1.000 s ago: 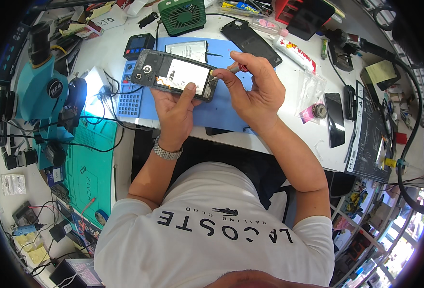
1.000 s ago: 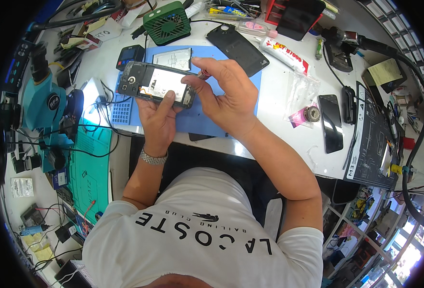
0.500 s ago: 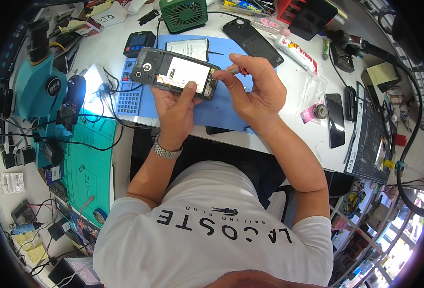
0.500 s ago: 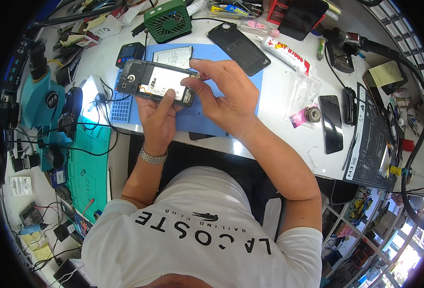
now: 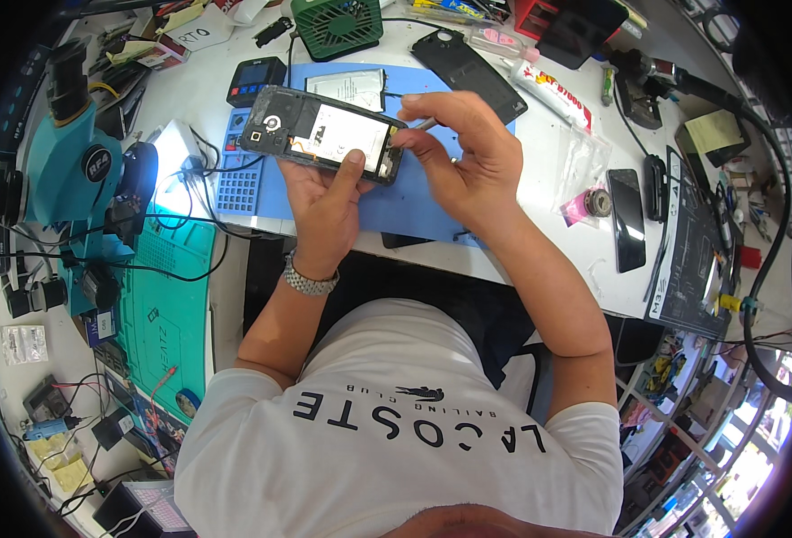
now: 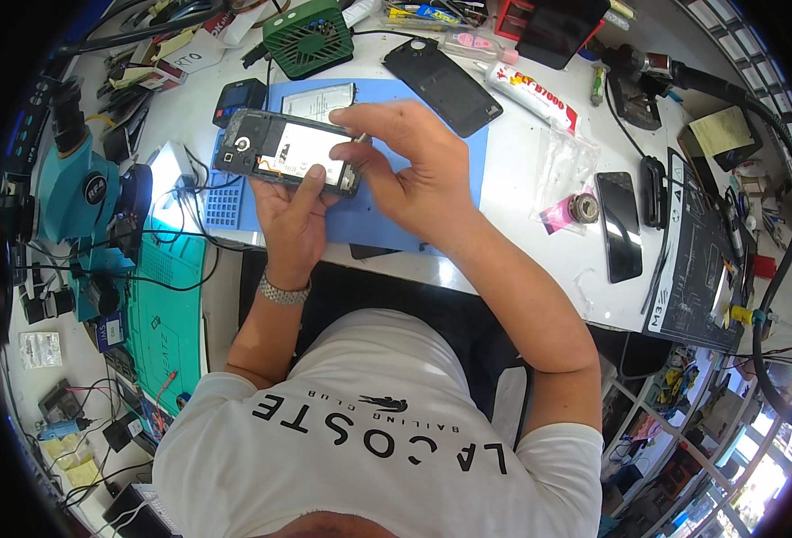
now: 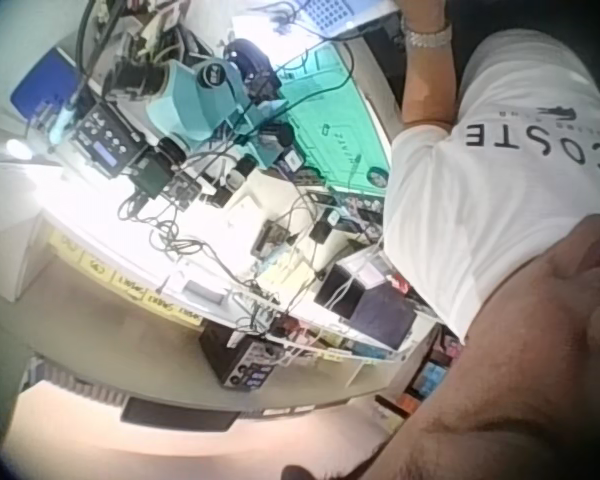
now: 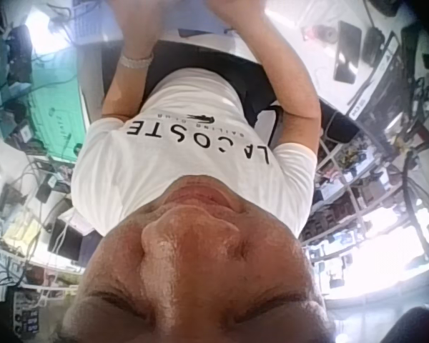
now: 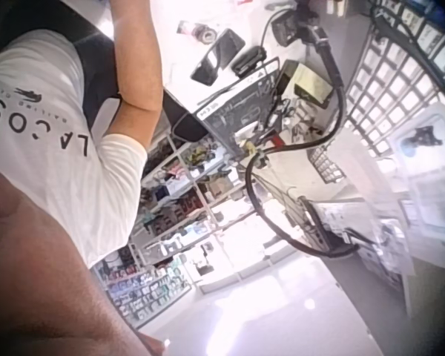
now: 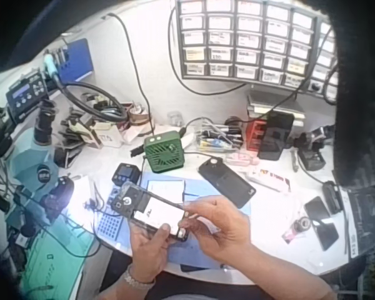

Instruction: The person disassembles a smartphone by removing the back cover and using a screwdriver to loosen screws around the internal frame. They carefully pry open the casing and separate the back panel from the main body, exposing the battery and internal components.

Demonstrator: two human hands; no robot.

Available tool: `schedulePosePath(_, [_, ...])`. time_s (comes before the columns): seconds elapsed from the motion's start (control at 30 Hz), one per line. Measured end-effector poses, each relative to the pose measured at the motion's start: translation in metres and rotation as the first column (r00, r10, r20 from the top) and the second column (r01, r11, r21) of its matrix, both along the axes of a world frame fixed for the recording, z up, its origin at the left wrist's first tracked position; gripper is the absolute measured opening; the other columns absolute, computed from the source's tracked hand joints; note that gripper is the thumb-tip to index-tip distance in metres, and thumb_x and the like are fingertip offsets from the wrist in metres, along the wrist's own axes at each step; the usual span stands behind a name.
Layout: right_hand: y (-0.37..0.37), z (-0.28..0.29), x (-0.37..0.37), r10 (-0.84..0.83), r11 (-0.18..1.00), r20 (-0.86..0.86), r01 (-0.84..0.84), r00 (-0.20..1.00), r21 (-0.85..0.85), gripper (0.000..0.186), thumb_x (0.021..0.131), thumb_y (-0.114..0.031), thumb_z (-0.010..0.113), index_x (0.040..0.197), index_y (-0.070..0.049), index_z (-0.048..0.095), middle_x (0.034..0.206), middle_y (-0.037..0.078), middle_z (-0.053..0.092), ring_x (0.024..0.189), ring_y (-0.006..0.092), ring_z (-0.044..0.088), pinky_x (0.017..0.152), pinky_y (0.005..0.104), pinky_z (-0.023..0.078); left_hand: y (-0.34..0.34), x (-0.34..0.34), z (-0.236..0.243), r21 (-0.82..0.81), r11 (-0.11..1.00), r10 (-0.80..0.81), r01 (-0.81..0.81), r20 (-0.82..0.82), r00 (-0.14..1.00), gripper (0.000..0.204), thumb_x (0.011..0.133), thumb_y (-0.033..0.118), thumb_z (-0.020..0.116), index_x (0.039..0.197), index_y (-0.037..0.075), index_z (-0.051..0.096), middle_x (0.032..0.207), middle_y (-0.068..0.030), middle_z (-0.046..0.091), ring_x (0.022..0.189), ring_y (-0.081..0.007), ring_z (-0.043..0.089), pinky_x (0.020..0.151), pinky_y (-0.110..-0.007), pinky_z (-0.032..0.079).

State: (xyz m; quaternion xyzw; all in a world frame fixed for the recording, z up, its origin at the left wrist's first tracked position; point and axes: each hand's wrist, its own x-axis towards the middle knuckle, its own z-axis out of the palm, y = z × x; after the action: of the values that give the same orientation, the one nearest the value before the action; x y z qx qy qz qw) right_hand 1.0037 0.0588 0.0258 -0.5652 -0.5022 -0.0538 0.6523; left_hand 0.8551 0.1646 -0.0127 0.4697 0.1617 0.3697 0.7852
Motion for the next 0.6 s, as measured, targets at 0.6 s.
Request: schedulePosePath(0.6, [-0.002, 0.003, -0.013, 0.158, 0.987, -0.323, -0.136, 0.933, 0.088, 0.054, 0.087, 0.014, 0.071, 0.135, -0.011, 0.072, 0.112, 0.010, 0.068, 0.093, 0.0182, 0.068, 0.085, 0.0296, 0.056, -0.004, 0.005, 0.006, -0.049, 0.998, 0.028, -0.028, 0.002, 1.000, 0.069, 0.100, -0.006, 0.065, 0.152, 0.014, 0.024, 0.133, -0.0118, 0.060, 0.109, -0.0155, 0.070, 0.077, -0.028, 0.064])
